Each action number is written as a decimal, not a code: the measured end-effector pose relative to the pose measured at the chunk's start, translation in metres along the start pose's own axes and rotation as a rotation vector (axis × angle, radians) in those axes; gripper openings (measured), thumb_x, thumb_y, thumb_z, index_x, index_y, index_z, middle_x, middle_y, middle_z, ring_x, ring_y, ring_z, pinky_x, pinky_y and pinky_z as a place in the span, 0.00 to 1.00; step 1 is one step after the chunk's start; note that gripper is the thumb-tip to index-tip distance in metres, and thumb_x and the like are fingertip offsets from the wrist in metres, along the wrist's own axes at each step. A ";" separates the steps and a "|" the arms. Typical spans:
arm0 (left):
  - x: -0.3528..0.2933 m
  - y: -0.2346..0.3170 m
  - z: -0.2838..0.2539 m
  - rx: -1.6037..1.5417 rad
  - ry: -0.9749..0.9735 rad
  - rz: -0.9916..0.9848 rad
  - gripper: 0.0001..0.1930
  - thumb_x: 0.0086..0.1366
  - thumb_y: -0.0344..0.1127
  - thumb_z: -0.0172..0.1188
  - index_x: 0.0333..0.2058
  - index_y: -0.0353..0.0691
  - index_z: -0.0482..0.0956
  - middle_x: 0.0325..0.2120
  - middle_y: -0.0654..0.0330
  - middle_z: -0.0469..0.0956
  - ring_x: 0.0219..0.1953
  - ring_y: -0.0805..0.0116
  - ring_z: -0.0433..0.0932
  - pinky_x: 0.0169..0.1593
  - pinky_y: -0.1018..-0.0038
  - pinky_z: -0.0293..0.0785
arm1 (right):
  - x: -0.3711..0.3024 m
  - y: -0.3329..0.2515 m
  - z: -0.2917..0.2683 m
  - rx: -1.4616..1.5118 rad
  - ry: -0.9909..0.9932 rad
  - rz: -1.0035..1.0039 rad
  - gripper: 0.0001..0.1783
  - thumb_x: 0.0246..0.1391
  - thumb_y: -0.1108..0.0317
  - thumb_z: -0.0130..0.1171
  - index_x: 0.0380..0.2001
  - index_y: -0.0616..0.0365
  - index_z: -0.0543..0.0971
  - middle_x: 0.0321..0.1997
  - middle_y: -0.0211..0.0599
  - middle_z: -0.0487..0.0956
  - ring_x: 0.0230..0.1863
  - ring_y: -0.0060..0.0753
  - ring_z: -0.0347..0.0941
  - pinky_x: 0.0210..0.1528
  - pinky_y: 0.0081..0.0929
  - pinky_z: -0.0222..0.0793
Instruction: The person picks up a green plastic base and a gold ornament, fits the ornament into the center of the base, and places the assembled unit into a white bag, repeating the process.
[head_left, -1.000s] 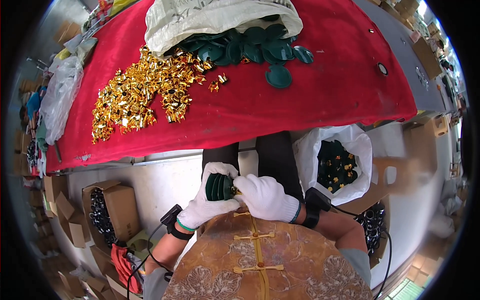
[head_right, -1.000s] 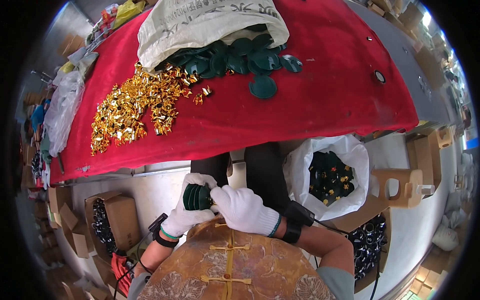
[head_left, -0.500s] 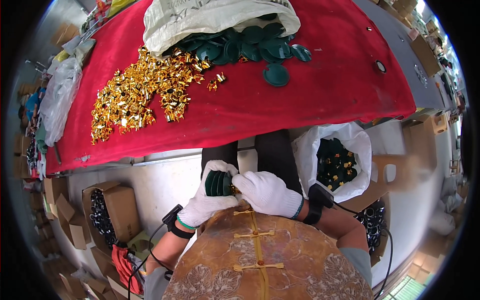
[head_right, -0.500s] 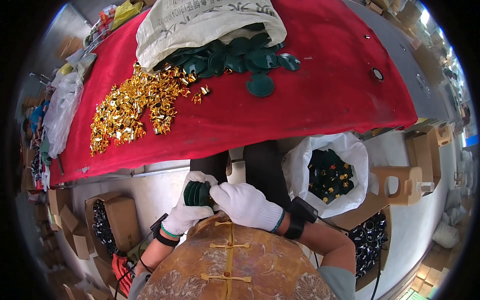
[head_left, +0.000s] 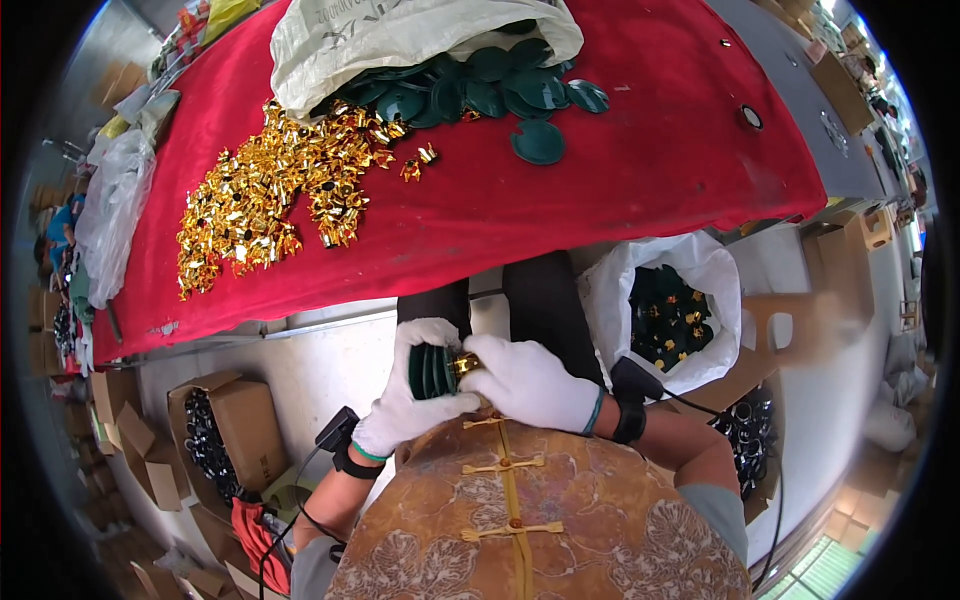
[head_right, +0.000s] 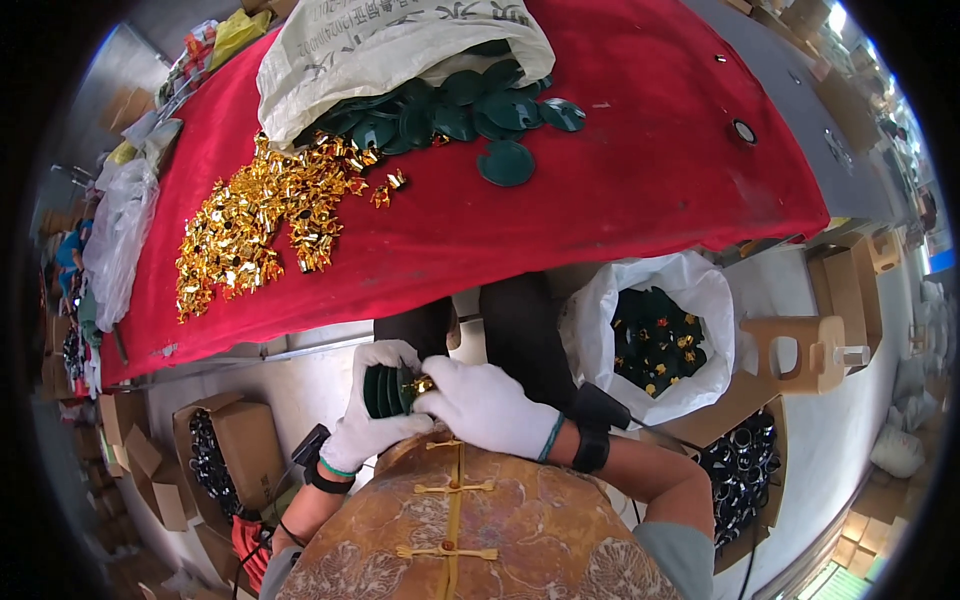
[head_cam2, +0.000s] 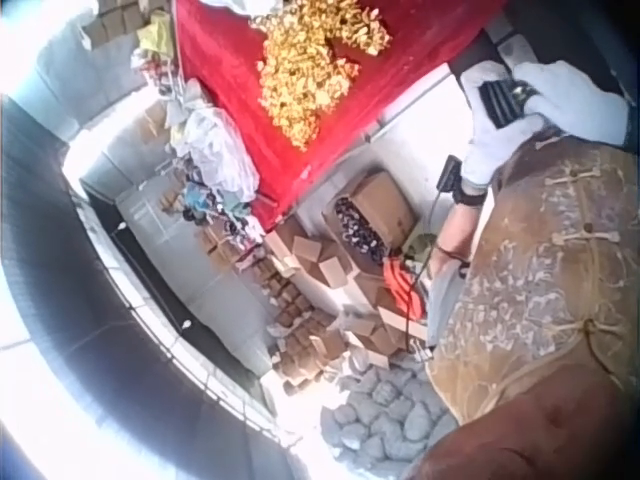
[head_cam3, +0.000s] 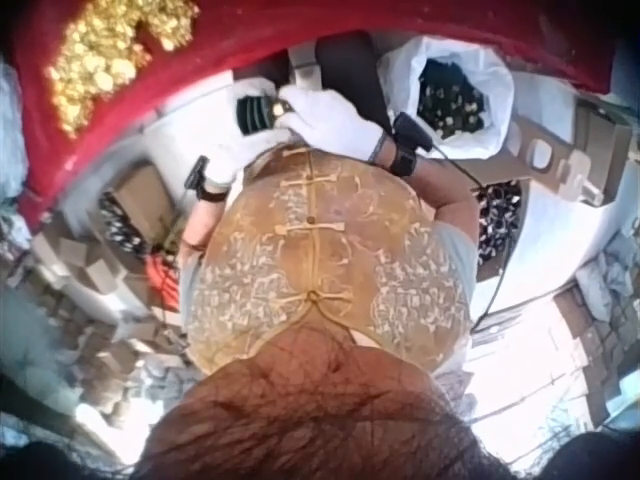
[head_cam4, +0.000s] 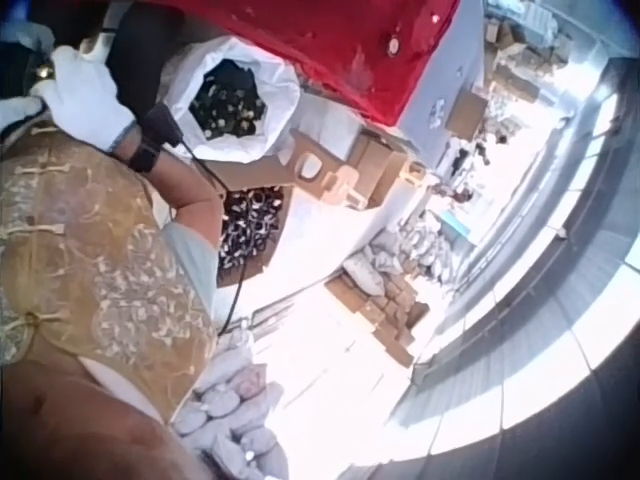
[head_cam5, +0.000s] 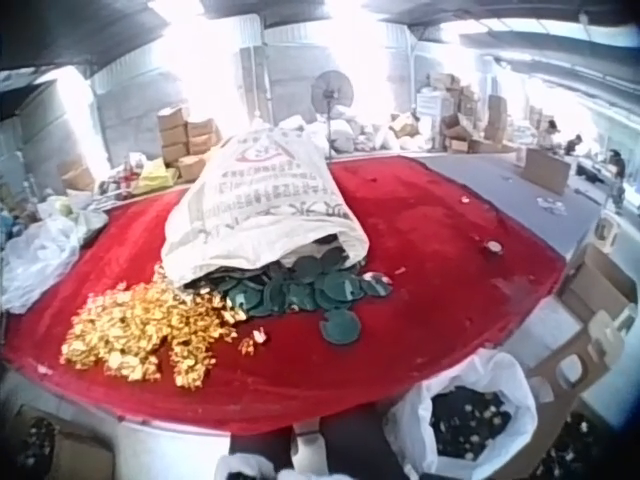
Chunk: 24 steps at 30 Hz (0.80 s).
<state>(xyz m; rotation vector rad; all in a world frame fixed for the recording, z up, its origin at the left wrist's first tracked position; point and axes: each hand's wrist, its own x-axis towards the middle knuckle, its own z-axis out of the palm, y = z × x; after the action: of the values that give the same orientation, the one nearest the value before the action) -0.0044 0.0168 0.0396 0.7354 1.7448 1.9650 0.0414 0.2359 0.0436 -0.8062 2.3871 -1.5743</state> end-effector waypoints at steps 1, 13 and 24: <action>0.000 0.002 0.001 0.020 0.024 -0.030 0.41 0.47 0.20 0.80 0.55 0.44 0.62 0.51 0.54 0.68 0.55 0.62 0.70 0.61 0.62 0.71 | 0.003 -0.013 -0.003 -0.212 0.070 0.039 0.17 0.60 0.62 0.68 0.44 0.60 0.74 0.34 0.39 0.74 0.29 0.42 0.81 0.29 0.38 0.79; -0.002 -0.002 0.002 0.295 -0.126 0.140 0.35 0.49 0.21 0.78 0.53 0.43 0.68 0.51 0.47 0.68 0.52 0.52 0.73 0.56 0.59 0.73 | 0.004 -0.012 -0.003 0.987 0.074 0.748 0.17 0.75 0.59 0.52 0.38 0.62 0.77 0.28 0.30 0.77 0.20 0.28 0.81 0.25 0.25 0.81; 0.007 -0.025 0.029 -0.748 0.212 -0.405 0.29 0.61 0.18 0.71 0.55 0.48 0.68 0.51 0.60 0.73 0.55 0.64 0.78 0.57 0.65 0.81 | -0.052 -0.033 -0.073 0.507 0.437 0.770 0.13 0.68 0.62 0.59 0.43 0.63 0.81 0.32 0.34 0.78 0.29 0.27 0.80 0.34 0.29 0.82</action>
<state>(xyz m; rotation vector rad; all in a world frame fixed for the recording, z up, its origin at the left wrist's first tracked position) 0.0077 0.0466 0.0180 -0.0787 0.9923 2.2015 0.0651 0.3119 0.0963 0.5421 1.9575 -1.9357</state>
